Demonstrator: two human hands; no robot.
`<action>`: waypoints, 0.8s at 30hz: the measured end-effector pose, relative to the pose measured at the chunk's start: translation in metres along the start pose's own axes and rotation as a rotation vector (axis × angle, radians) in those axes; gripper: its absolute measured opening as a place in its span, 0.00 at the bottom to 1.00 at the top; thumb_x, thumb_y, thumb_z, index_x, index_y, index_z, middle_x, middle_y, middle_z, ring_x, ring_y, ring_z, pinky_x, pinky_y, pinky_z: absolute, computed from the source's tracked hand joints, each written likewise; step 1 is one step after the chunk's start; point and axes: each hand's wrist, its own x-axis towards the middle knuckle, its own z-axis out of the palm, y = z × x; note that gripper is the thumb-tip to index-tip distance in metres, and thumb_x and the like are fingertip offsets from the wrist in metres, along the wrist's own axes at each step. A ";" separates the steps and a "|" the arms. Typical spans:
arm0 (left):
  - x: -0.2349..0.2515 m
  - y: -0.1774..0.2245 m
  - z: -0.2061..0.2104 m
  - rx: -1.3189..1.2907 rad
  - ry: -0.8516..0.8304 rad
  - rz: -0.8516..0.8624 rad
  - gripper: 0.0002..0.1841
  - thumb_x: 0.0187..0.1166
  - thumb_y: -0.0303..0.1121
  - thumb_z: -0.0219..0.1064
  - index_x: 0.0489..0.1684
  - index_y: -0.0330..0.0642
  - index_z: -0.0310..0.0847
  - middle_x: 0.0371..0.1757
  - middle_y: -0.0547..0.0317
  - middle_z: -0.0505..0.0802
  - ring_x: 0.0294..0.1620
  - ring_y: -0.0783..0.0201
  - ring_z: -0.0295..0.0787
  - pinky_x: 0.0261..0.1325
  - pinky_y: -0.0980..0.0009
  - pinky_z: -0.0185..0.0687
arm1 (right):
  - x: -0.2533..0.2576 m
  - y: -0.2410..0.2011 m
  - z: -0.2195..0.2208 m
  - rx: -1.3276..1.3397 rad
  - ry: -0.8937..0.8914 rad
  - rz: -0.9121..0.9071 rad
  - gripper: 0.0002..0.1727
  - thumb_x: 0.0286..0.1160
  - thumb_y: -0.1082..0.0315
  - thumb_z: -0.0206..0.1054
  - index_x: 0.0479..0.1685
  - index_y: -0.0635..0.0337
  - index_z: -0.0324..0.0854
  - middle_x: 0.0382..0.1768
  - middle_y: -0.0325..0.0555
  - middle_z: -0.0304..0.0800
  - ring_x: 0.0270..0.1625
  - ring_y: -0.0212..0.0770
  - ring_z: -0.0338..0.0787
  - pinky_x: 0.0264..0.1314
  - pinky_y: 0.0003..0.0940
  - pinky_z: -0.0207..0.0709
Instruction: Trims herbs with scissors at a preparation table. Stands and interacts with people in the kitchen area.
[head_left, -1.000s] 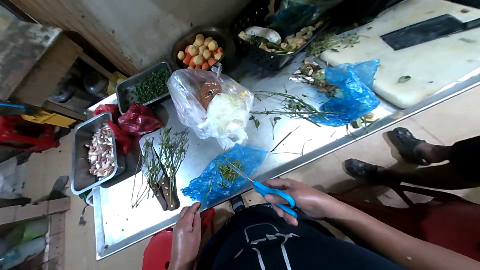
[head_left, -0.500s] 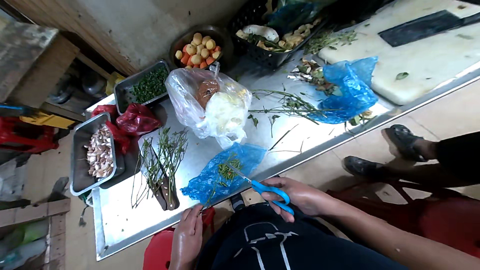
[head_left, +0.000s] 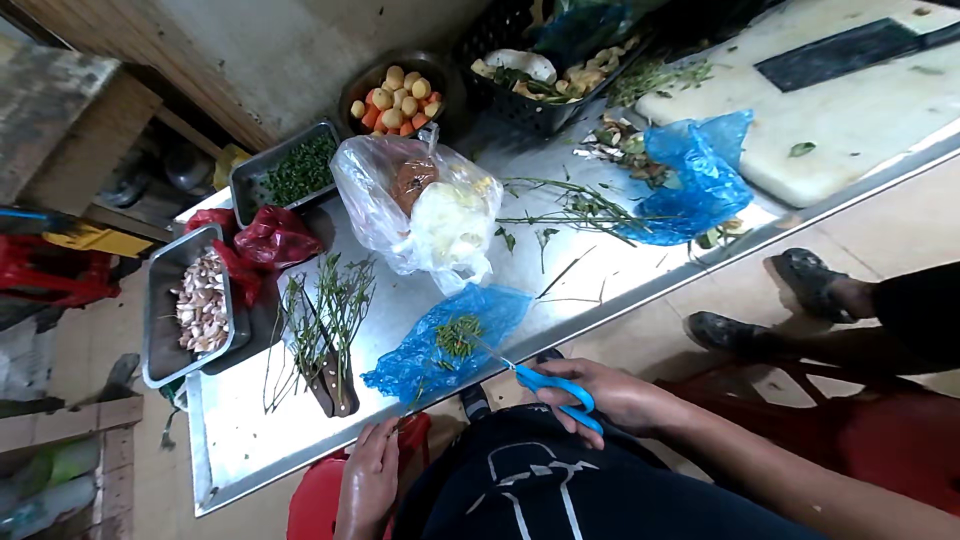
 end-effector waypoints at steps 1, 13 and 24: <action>-0.001 -0.001 0.000 0.000 0.008 0.003 0.14 0.77 0.28 0.60 0.49 0.33 0.93 0.40 0.45 0.95 0.40 0.53 0.93 0.47 0.61 0.89 | -0.001 0.000 0.000 0.016 0.009 -0.005 0.21 0.78 0.56 0.68 0.64 0.56 0.76 0.18 0.34 0.82 0.16 0.31 0.84 0.20 0.25 0.82; -0.002 -0.001 -0.002 0.014 0.011 0.034 0.15 0.76 0.28 0.60 0.49 0.33 0.93 0.39 0.45 0.94 0.38 0.54 0.93 0.45 0.61 0.89 | 0.002 -0.003 0.002 0.067 0.025 0.000 0.19 0.82 0.59 0.65 0.65 0.57 0.76 0.18 0.36 0.82 0.15 0.32 0.84 0.19 0.25 0.82; -0.002 -0.008 -0.002 0.047 0.015 0.097 0.16 0.75 0.28 0.59 0.48 0.33 0.93 0.37 0.45 0.94 0.34 0.54 0.92 0.40 0.62 0.89 | 0.010 -0.010 0.004 0.063 0.013 0.019 0.14 0.84 0.62 0.64 0.61 0.58 0.77 0.17 0.36 0.81 0.14 0.32 0.83 0.19 0.24 0.81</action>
